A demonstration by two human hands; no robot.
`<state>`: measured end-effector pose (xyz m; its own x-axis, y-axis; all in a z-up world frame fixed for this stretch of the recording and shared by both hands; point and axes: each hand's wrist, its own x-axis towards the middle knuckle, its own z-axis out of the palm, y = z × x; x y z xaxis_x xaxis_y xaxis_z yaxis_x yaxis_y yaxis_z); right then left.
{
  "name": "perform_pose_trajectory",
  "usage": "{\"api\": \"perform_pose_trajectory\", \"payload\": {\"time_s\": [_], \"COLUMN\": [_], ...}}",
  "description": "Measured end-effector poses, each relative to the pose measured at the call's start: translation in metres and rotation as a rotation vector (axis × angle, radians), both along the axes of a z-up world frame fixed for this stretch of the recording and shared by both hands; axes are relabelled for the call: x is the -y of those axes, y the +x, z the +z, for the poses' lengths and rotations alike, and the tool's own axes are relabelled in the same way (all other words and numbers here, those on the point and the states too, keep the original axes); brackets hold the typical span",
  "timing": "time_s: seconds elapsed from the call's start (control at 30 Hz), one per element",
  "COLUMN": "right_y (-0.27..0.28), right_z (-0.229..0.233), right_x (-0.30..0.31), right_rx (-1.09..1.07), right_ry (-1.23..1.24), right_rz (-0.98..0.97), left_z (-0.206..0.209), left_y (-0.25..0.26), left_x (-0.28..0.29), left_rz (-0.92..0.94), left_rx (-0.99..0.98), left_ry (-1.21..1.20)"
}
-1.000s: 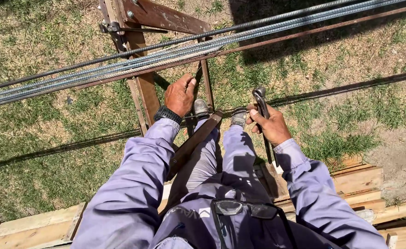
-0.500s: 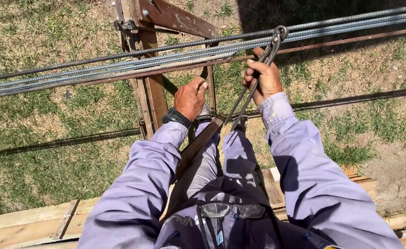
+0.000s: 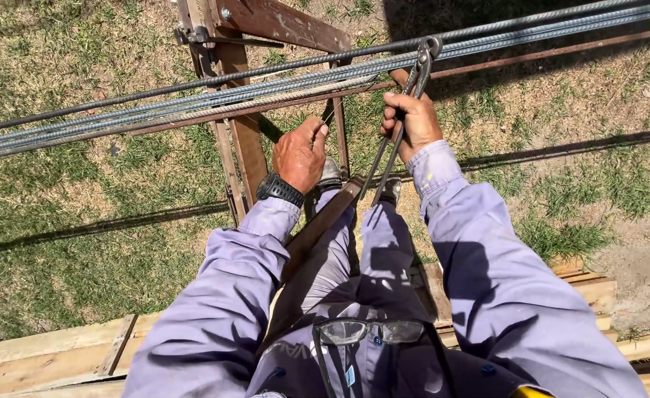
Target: The person uses pliers to twist wire ties around intersecting steel rebar rods, securing them together on a metal stand. The person repeatedly wraps and twists the wire to fasten the rebar grid.
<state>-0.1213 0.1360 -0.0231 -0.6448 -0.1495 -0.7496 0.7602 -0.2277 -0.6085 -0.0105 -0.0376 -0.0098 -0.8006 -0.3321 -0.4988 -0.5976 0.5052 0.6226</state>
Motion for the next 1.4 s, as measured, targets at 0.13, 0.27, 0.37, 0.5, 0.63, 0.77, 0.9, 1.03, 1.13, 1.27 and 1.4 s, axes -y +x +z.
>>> {"api": "perform_pose_trajectory", "payload": {"time_s": [0.13, 0.27, 0.37, 0.5, 0.63, 0.77, 0.9, 1.03, 1.13, 1.27, 1.4], "right_y": [-0.002, 0.001, 0.014, 0.036, 0.053, 0.059, 0.057, 0.053, 0.052, 0.054, 0.057], "right_z": [-0.029, -0.045, -0.052, -0.106, -0.115, -0.132, -0.148, -0.134, -0.134, -0.144, -0.147], "right_x": [-0.006, -0.007, -0.007, 0.002, 0.031, 0.057, 0.082, 0.084, 0.083, 0.072, 0.069], "right_rx": [-0.149, -0.294, -0.336, -0.312, -0.262, -0.191, -0.129, -0.14, -0.115, -0.052, -0.042], "right_ry": [0.107, 0.247, 0.26, 0.169, 0.149, 0.143, 0.195, 0.253, 0.31, 0.115, 0.059], "right_rz": [0.069, 0.157, 0.154, -0.004, -0.169, -0.324, -0.516, -0.502, -0.455, -0.57, -0.561], "left_z": [0.002, 0.008, -0.002, -0.01, -0.001, 0.003, 0.012, 0.014, 0.025, 0.025, 0.013], "left_y": [-0.003, -0.011, -0.017, -0.021, -0.02, -0.022, -0.025, -0.032, -0.043, -0.047, -0.05], "left_x": [0.0, 0.005, 0.013, 0.02, 0.018, 0.018, 0.024, 0.025, 0.014, 0.009, 0.01], "left_rz": [0.015, 0.04, -0.022, -0.098, -0.14, -0.112, -0.138, -0.215, -0.195, -0.147, -0.144], "left_rx": [-0.037, -0.015, 0.055, 0.102, 0.148, 0.171, 0.166, 0.122, 0.077, 0.096, 0.113], "left_ry": [-0.025, -0.067, -0.103, -0.107, -0.085, -0.049, -0.013, 0.058, 0.111, 0.102, 0.135]}}
